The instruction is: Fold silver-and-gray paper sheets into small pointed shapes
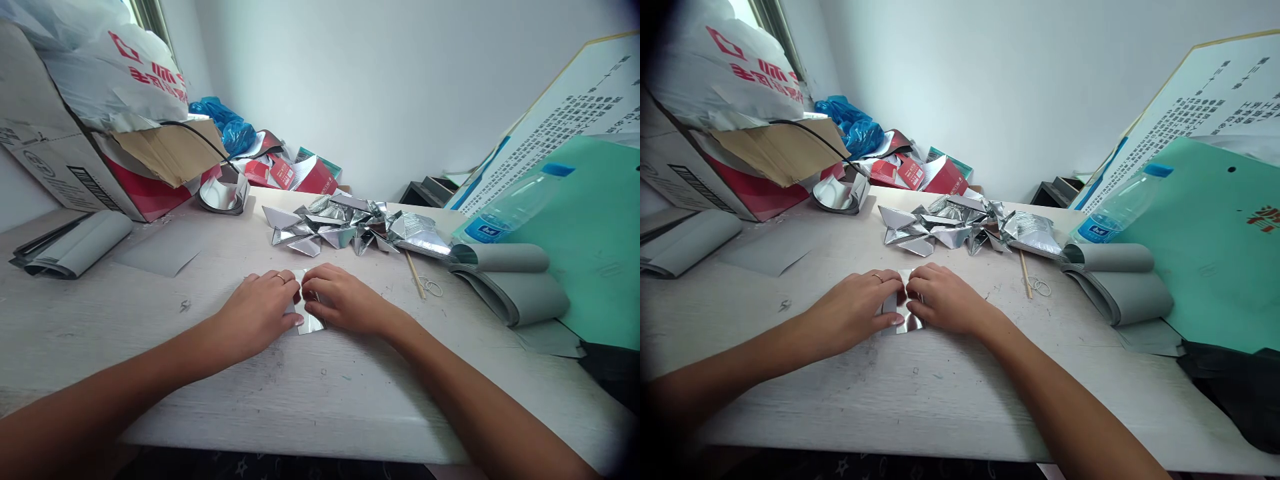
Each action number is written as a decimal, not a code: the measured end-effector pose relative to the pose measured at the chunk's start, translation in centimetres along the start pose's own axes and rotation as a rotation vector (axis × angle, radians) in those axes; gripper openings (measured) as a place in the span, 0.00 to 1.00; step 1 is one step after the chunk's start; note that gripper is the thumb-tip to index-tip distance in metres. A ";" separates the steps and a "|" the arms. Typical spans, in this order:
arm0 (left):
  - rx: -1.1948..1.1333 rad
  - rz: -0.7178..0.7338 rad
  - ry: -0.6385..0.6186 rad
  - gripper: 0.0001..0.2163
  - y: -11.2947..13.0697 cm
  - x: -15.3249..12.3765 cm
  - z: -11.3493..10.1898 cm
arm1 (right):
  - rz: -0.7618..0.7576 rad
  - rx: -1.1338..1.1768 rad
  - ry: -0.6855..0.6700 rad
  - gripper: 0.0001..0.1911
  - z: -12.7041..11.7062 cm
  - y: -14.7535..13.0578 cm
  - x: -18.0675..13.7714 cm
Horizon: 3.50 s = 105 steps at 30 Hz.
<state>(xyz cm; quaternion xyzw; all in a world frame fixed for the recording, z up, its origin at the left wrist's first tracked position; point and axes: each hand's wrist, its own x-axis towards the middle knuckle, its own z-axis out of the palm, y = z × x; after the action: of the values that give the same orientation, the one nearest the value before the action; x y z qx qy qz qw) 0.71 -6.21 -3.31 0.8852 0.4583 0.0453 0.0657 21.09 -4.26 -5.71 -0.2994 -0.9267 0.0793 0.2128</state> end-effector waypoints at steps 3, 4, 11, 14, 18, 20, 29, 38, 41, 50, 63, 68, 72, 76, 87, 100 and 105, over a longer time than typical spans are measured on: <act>0.012 0.000 0.007 0.07 0.0 0.0 0.1 | 0.003 0.009 0.000 0.03 0.0 0.0 0.0; 0.014 -0.002 0.009 0.07 0.0 0.0 0.2 | 0.003 0.013 0.001 0.03 0.0 0.0 0.0; -0.001 -0.019 0.020 0.08 -0.1 0.1 0.4 | 0.009 0.019 -0.005 0.04 0.1 0.0 0.0; -0.013 -0.019 0.031 0.07 -0.2 0.1 0.5 | 0.026 0.012 -0.006 0.05 0.1 0.0 0.0; -0.030 0.000 0.046 0.07 -0.3 0.2 0.6 | 0.015 0.013 0.001 0.04 0.0 0.1 0.0; -0.020 -0.001 0.034 0.07 -0.3 0.1 0.6 | -0.002 0.004 0.021 0.06 0.0 0.2 -0.1; 0.005 -0.022 0.014 0.07 0.0 -0.1 0.5 | -0.033 -0.057 0.060 0.06 0.4 0.5 -0.2; 0.035 -0.020 0.000 0.08 0.2 -0.1 0.4 | -0.031 -0.039 0.043 0.08 0.1 0.3 -0.2; 0.049 0.002 0.006 0.09 0.1 0.0 0.5 | -0.021 -0.024 0.053 0.08 0.1 0.4 -0.2; 0.054 0.005 0.001 0.10 0.1 0.0 0.5 | 0.045 -0.021 0.079 0.06 0.4 0.6 -0.1; 0.058 -0.013 -0.014 0.14 0.3 0.0 0.3 | 0.188 0.089 -0.007 0.03 0.0 1.4 -0.4; 0.064 0.002 -0.001 0.12 0.1 0.1 0.4 | 0.243 0.119 -0.105 0.08 -0.8 1.8 -0.6; 0.067 -0.013 -0.020 0.13 0.3 0.1 0.3 | 0.319 0.162 -0.197 0.22 -1.7 1.8 -0.6; 0.084 -0.031 -0.043 0.15 0.5 0.2 0.1 | 0.333 0.167 -0.256 0.37 -2.2 1.9 -0.4; 0.071 -0.023 -0.033 0.22 -0.7 0.5 0.8 | 0.349 0.146 -0.378 0.58 -2.2 2.7 -0.3; 0.111 -0.075 -0.037 0.25 -0.4 0.5 0.0 | 0.382 0.108 0.007 0.20 0.1 0.4 0.0; 0.180 -0.065 0.032 0.21 -0.8 0.7 0.1 | 0.386 0.103 -0.015 0.19 -0.1 1.5 -0.4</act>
<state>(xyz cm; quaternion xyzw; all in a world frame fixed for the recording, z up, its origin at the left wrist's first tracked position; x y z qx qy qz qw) 0.49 -5.20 -3.56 0.8712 0.4902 0.0157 -0.0198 22.22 -3.23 -6.17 -0.4595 -0.8484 0.1683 0.2019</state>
